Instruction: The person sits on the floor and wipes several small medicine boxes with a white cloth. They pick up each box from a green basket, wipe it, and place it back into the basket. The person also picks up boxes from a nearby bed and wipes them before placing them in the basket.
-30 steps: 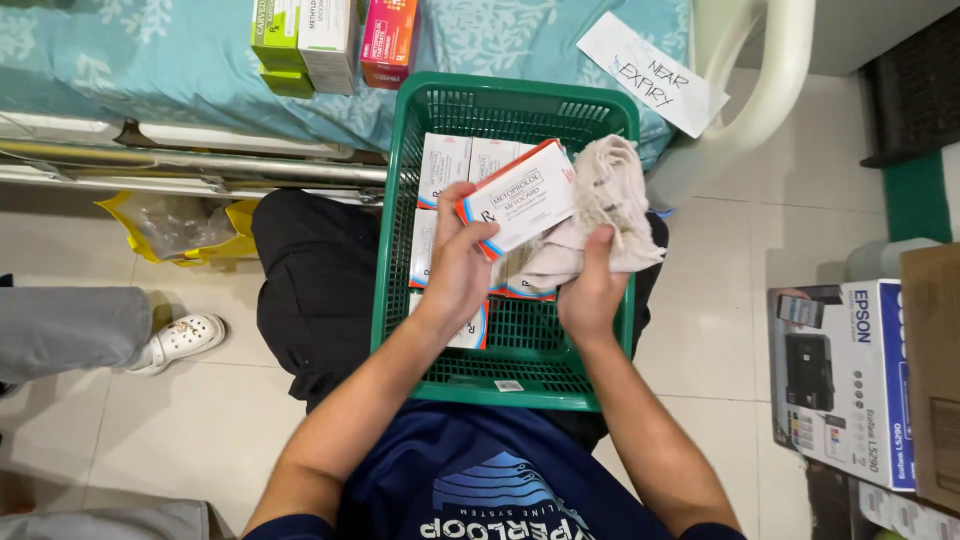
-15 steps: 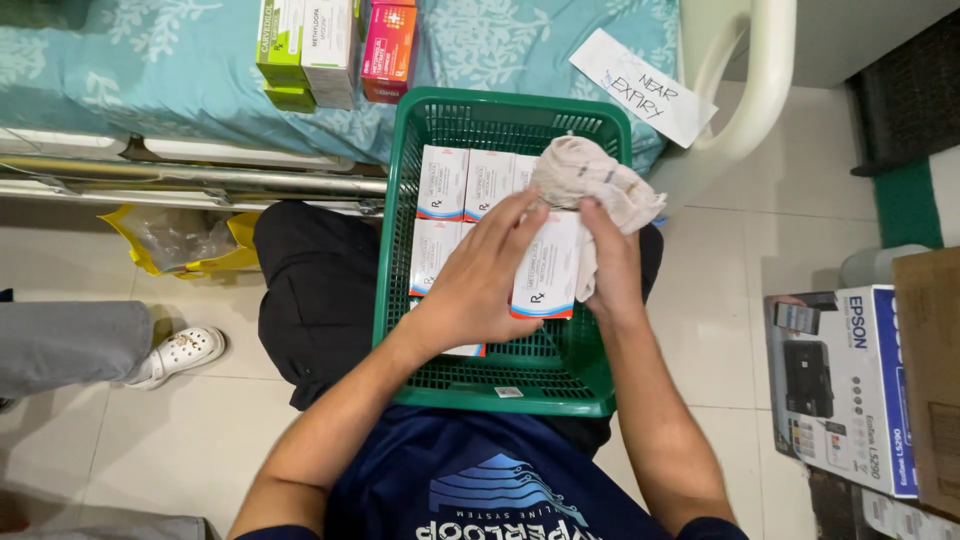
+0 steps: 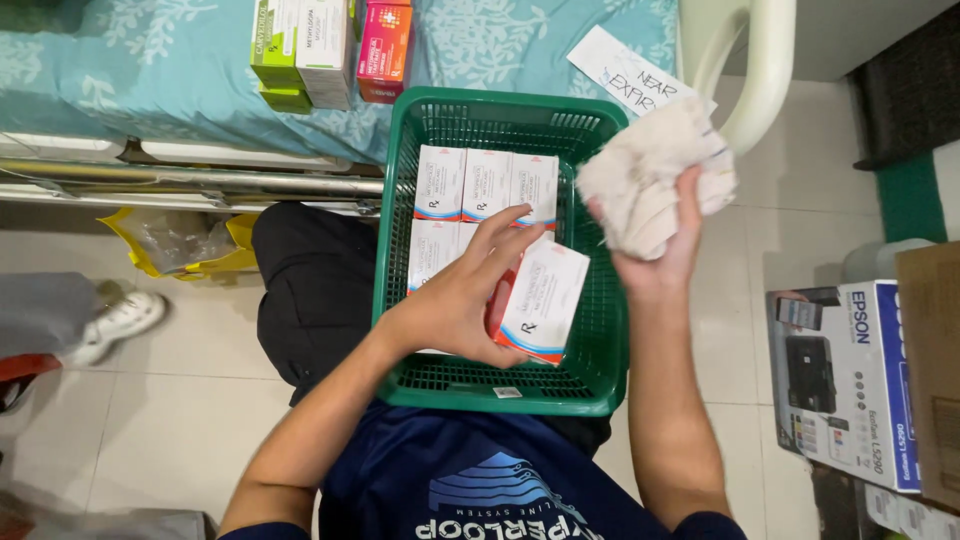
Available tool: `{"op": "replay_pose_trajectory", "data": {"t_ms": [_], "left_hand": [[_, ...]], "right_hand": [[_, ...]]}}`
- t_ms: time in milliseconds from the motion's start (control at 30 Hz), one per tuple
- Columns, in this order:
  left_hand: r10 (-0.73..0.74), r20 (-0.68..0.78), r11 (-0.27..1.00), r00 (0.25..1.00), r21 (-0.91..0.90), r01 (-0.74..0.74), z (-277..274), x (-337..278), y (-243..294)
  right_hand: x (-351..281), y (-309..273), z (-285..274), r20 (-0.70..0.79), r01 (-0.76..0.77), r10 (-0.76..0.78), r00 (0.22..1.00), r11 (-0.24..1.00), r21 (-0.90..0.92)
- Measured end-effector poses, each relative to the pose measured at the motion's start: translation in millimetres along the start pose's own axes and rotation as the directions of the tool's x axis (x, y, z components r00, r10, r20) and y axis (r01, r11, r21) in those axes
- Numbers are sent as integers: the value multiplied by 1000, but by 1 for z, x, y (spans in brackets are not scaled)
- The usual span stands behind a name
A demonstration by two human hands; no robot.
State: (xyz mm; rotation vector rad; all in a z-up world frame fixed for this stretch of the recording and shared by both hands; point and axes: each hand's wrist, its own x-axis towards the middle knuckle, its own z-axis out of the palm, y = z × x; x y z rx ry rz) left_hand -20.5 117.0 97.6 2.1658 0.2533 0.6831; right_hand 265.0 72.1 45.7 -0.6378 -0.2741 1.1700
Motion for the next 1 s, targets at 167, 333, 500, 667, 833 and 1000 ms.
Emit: {"op": "replay_pose_trajectory", "data": {"t_ms": [167,333,500,667,833,1000], "left_hand": [[-130,42,982,991,141,123,-7,-9,-13],[-240,-224,943,944,-283,173,5,-10,-38],[-222,-319,852,921,-523,24,20,7,-60],[-281,-18,955,959,-104,278,7,17,-16],[-151,83,983,985,114,141,14,8,-21],[-206,47,976,977,83,201,8,10,-4]], "right_hand": [[-9,-35,-2,-29,85,-84,996,996,13],[-51,33,-15,48,297,-309,950,845,-445],[-74,72,-38,294,422,-305,906,583,-695],[-65,34,49,314,297,-118,942,728,-618],[-103,52,51,758,747,-176,628,-139,-650],[-101,45,44,603,622,-155,782,161,-766]]}}
